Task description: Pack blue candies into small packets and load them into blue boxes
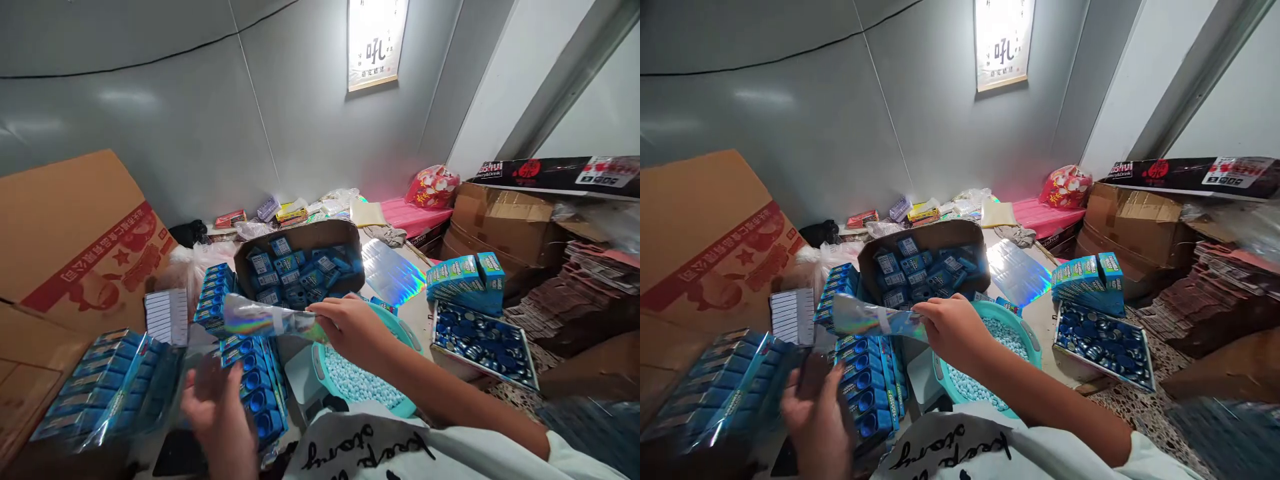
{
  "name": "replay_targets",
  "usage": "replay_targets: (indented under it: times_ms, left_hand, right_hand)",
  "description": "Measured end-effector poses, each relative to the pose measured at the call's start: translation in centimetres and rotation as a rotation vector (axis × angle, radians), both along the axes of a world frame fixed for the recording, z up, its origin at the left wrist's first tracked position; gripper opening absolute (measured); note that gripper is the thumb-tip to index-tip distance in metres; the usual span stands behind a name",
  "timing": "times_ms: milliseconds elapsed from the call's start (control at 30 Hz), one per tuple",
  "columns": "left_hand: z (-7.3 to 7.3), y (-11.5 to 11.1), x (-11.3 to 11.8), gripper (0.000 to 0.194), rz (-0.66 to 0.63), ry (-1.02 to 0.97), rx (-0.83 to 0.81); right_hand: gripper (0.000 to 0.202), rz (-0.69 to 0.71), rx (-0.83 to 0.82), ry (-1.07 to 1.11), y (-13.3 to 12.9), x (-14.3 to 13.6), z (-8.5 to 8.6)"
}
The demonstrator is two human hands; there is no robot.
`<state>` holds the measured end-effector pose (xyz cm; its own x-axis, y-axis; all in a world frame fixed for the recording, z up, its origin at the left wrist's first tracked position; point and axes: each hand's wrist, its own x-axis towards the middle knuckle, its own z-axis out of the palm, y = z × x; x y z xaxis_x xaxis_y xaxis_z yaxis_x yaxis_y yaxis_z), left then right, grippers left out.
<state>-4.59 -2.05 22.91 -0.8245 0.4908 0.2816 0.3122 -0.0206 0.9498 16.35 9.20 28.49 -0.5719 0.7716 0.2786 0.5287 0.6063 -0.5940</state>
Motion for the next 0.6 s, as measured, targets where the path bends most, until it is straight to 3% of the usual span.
replay_targets:
  times_ms: [33, 100, 133, 200, 267, 333, 400, 533, 600]
  left_hand:
    - [0.6, -0.6, -1.2, 0.080, 0.077, 0.132, 0.084]
    - [2.0, -1.6, -2.9, 0.083, 0.084, 0.732, 0.242]
    - [2.8, -1.8, -3.4, 0.076, -0.020, 0.993, 0.186]
    - [4.3, -1.9, -3.9, 0.056, -0.323, 1.267, -0.115]
    - [5.2, -1.5, -4.0, 0.039, -0.550, 1.330, -0.224]
    - [5.6, -1.4, -4.2, 0.025, -0.676, 1.302, -0.183]
    - [5.7, -1.6, -4.4, 0.015, -0.737, 1.237, -0.152]
    - [5.4, -2.2, -4.8, 0.010, -0.866, 1.177, -0.163]
    - [5.2, -2.3, -4.8, 0.010, -0.910, 1.166, -0.167]
  right_hand:
    - [0.029, -0.010, 0.027, -0.023, -0.2, -0.3, -0.2]
    - [0.029, 0.024, 0.058, -0.064, -1.0, -1.0, -0.7]
    - [0.029, 0.063, 0.069, -0.072, -1.4, -1.4, -0.8]
    - [0.031, 0.153, 0.086, -0.061, -2.5, -2.0, -1.0]
    - [0.032, 0.231, 0.106, -0.042, -3.4, -2.5, -1.1]
    - [0.029, 0.295, 0.129, -0.052, -4.1, -2.8, -1.0]
    - [0.024, 0.322, 0.157, -0.094, -4.7, -3.2, -0.8]
    - [0.015, 0.244, 0.296, -0.206, -5.9, -4.4, -0.4]
    - [0.008, 0.298, 0.348, -0.234, -6.3, -5.2, -0.4]
